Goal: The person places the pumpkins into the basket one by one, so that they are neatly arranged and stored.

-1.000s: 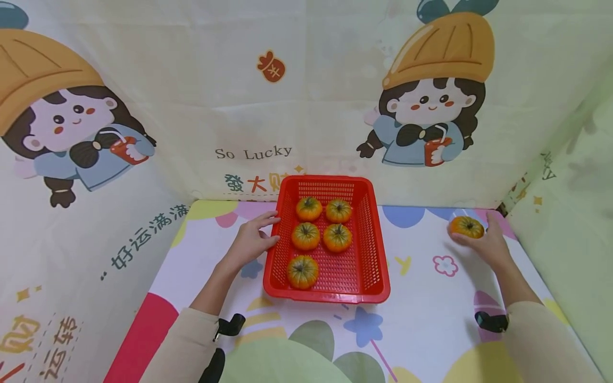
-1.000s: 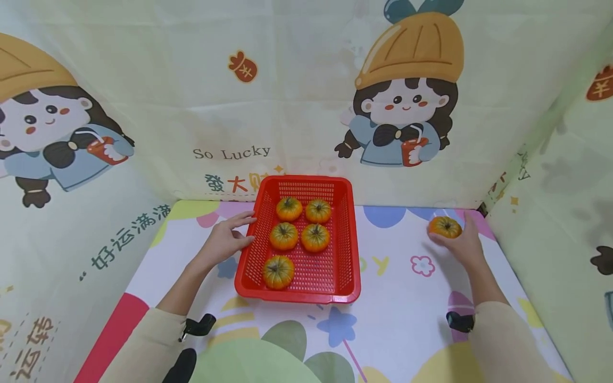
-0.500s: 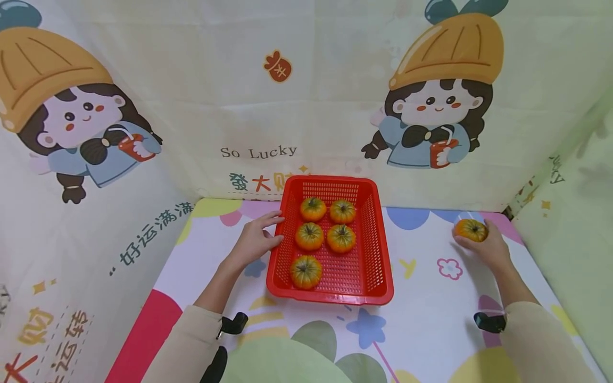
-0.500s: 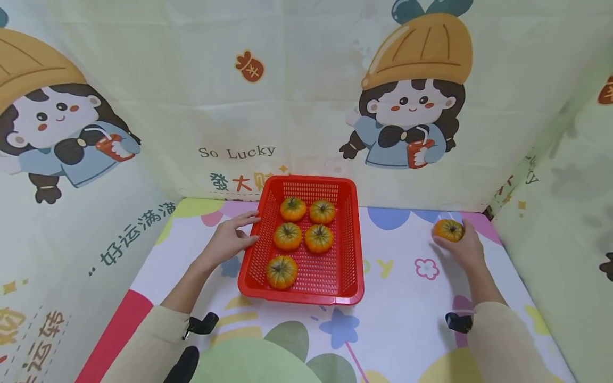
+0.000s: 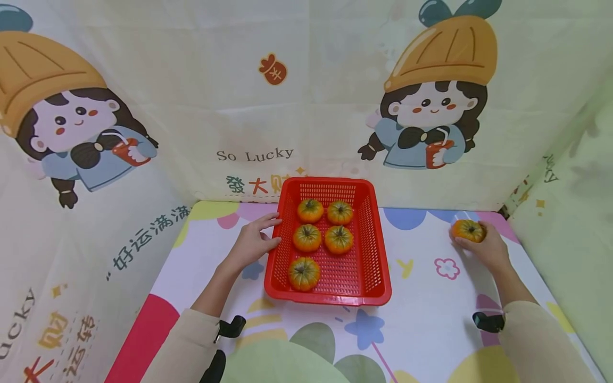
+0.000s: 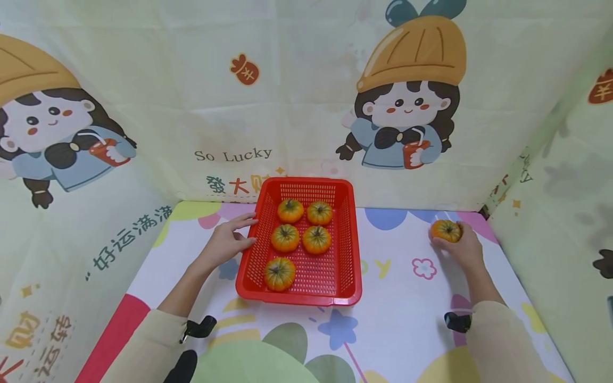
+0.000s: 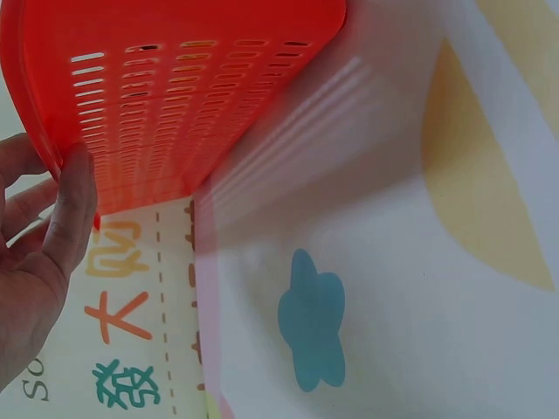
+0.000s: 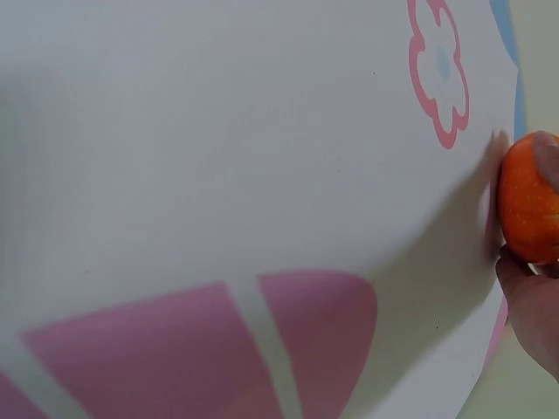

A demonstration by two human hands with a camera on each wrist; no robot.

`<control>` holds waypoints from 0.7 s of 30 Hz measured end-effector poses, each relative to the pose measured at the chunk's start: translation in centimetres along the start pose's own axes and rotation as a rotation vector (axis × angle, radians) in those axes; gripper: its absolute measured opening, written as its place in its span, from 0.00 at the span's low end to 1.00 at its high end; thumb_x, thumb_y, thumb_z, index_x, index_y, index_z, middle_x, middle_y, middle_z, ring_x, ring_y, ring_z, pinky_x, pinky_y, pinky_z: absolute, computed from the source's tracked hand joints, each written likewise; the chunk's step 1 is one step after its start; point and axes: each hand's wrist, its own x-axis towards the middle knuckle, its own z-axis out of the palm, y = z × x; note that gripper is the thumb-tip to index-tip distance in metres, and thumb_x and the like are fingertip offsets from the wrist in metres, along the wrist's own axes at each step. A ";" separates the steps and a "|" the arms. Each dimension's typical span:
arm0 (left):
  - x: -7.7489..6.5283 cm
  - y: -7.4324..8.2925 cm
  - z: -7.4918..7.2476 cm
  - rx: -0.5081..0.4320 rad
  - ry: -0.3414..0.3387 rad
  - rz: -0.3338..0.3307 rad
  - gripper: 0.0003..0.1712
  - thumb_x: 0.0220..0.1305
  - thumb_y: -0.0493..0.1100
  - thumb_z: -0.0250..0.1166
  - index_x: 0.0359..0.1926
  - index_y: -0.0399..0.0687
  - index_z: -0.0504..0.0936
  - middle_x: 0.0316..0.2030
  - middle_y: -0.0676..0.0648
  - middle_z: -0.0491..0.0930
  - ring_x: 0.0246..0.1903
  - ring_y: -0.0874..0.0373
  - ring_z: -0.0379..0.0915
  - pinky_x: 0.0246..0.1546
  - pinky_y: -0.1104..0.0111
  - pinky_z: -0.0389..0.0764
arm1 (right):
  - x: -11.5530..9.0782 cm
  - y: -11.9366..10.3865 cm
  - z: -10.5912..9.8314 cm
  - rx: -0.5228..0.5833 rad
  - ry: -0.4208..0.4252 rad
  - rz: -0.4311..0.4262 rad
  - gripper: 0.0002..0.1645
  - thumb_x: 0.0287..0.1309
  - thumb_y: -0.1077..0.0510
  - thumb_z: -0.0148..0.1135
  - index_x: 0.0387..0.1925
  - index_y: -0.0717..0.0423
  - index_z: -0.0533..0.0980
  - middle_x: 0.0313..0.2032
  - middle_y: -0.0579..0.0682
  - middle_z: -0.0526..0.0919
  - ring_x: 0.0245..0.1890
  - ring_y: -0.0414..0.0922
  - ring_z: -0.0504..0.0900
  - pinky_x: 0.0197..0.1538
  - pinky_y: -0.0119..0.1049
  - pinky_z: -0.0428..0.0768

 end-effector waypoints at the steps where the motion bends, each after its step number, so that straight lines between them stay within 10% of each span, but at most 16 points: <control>1: 0.0 0.0 0.0 0.001 0.000 -0.002 0.30 0.64 0.40 0.71 0.67 0.42 0.79 0.73 0.49 0.71 0.29 0.57 0.81 0.35 0.68 0.86 | 0.0 0.0 0.0 0.001 0.002 0.000 0.61 0.69 0.40 0.63 0.78 0.72 0.39 0.73 0.81 0.50 0.68 0.77 0.55 0.67 0.75 0.63; 21: -0.4 0.1 0.1 -0.012 0.001 0.000 0.30 0.64 0.38 0.71 0.67 0.40 0.79 0.73 0.47 0.70 0.27 0.58 0.81 0.33 0.70 0.85 | -2.4 -1.2 0.5 0.008 0.046 -0.109 0.59 0.67 0.40 0.65 0.78 0.72 0.46 0.70 0.79 0.57 0.66 0.75 0.61 0.64 0.74 0.67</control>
